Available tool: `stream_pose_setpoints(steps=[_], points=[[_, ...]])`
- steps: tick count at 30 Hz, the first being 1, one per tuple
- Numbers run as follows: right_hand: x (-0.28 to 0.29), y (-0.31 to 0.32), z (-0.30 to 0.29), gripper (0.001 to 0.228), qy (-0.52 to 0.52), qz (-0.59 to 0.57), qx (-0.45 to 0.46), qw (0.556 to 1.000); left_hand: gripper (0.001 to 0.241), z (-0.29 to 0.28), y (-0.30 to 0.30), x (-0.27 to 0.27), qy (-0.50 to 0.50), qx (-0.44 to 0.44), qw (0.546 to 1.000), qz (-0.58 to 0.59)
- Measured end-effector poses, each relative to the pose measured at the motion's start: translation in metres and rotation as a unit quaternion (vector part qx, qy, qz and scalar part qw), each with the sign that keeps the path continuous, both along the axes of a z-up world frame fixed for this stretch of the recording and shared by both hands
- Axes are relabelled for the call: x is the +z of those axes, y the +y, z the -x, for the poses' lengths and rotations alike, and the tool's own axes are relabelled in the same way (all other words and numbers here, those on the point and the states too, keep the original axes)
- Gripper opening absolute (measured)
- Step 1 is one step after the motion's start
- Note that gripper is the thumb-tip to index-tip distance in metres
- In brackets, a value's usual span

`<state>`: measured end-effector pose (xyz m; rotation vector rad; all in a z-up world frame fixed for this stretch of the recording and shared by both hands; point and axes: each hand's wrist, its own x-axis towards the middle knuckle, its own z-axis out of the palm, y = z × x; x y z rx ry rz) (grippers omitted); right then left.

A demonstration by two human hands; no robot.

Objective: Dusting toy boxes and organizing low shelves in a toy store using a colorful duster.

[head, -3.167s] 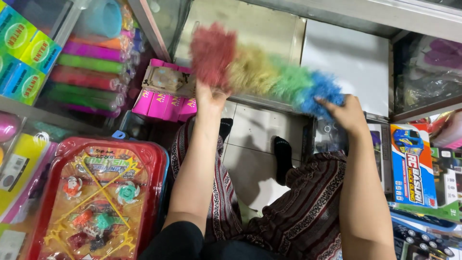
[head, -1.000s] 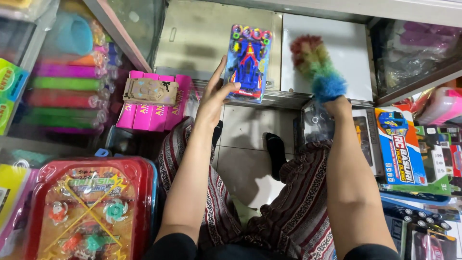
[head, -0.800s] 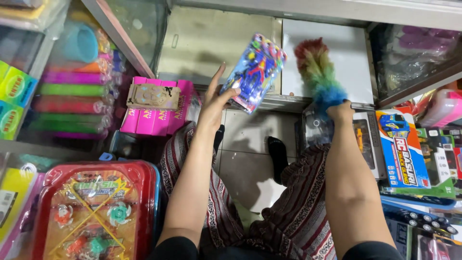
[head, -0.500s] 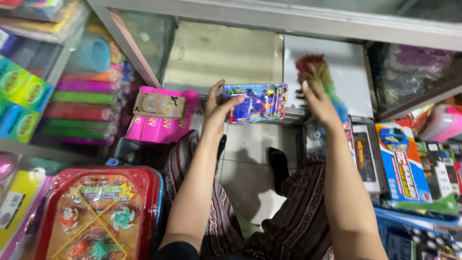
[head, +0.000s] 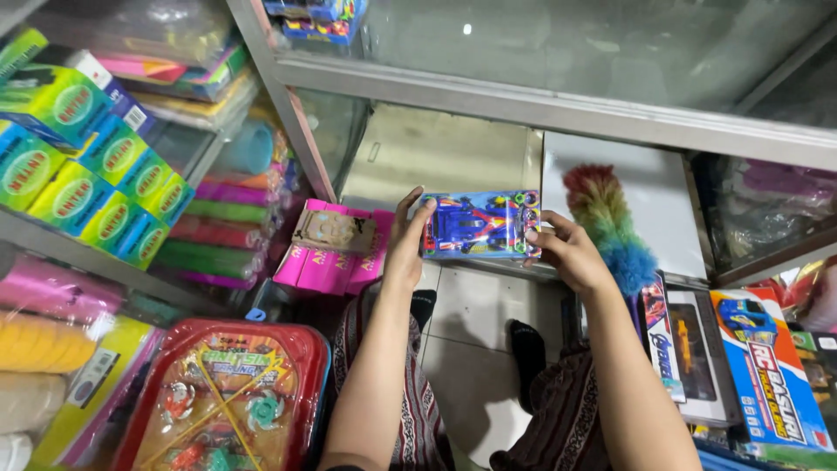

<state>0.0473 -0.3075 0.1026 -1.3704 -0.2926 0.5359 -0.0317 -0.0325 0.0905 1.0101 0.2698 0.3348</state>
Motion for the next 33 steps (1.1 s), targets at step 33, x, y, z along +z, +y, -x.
stream_pose_setpoints(steps=[33], points=[[0.289, 0.342, -0.149, 0.088, -0.106, -0.400, -0.148, 0.898, 0.045, -0.037, 0.050, -0.022, -0.012, 0.070, 0.979, 0.191]])
